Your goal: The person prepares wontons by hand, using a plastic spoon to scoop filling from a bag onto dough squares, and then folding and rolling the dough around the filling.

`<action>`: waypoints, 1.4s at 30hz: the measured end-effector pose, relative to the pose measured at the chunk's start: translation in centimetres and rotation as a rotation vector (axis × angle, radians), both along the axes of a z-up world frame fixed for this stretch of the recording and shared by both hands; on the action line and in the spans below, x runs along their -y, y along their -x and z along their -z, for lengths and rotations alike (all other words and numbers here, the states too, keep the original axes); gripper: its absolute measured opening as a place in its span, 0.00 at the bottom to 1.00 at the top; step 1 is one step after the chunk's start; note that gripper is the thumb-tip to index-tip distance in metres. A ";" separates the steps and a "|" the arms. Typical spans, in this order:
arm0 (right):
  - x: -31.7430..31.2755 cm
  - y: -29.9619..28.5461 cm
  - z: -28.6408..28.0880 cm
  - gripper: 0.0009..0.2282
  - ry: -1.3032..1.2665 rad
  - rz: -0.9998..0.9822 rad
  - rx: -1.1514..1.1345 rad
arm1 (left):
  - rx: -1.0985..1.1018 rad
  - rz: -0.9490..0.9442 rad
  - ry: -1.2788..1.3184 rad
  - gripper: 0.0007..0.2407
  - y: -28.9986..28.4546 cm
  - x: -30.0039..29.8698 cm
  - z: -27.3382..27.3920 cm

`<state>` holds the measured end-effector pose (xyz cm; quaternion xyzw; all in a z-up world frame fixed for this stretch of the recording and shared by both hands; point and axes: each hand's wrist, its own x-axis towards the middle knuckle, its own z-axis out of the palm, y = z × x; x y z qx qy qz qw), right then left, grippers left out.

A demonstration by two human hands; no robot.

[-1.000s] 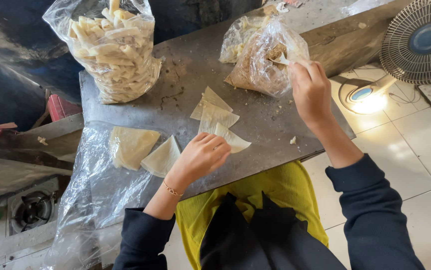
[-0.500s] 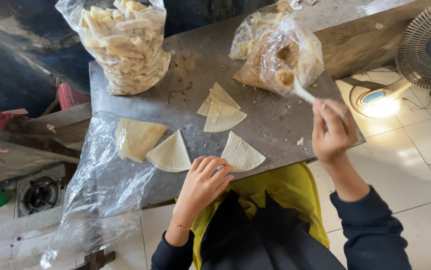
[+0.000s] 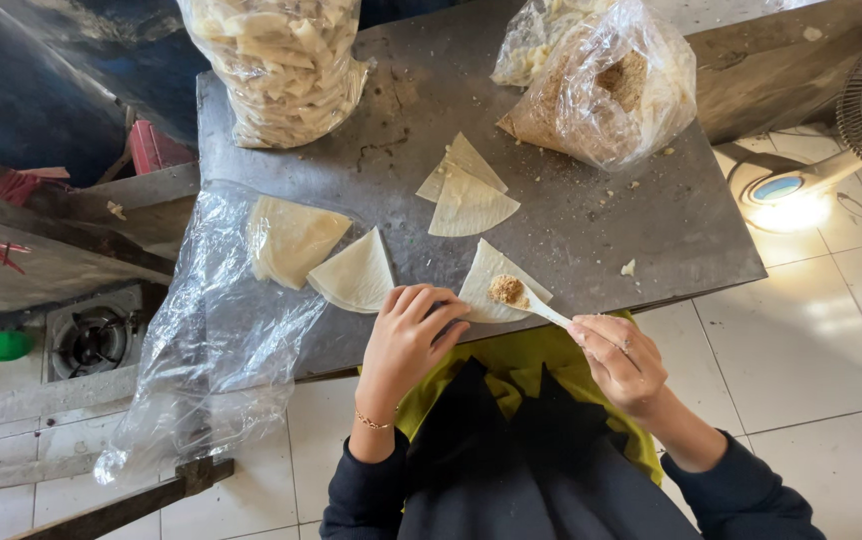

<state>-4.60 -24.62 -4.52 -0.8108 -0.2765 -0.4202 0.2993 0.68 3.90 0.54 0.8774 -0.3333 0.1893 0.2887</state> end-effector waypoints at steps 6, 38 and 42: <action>0.8 -0.9 -2.1 0.08 0.227 -0.059 0.126 | -0.008 -0.007 0.014 0.07 0.2 0.0 -0.3; 5.8 -14.3 -8.0 0.08 0.039 0.523 -0.020 | -0.053 -0.021 0.102 0.07 0.3 0.0 0.3; 4.5 -14.1 -8.6 0.17 0.165 0.427 -0.059 | -0.054 -0.041 0.094 0.08 0.2 0.0 0.6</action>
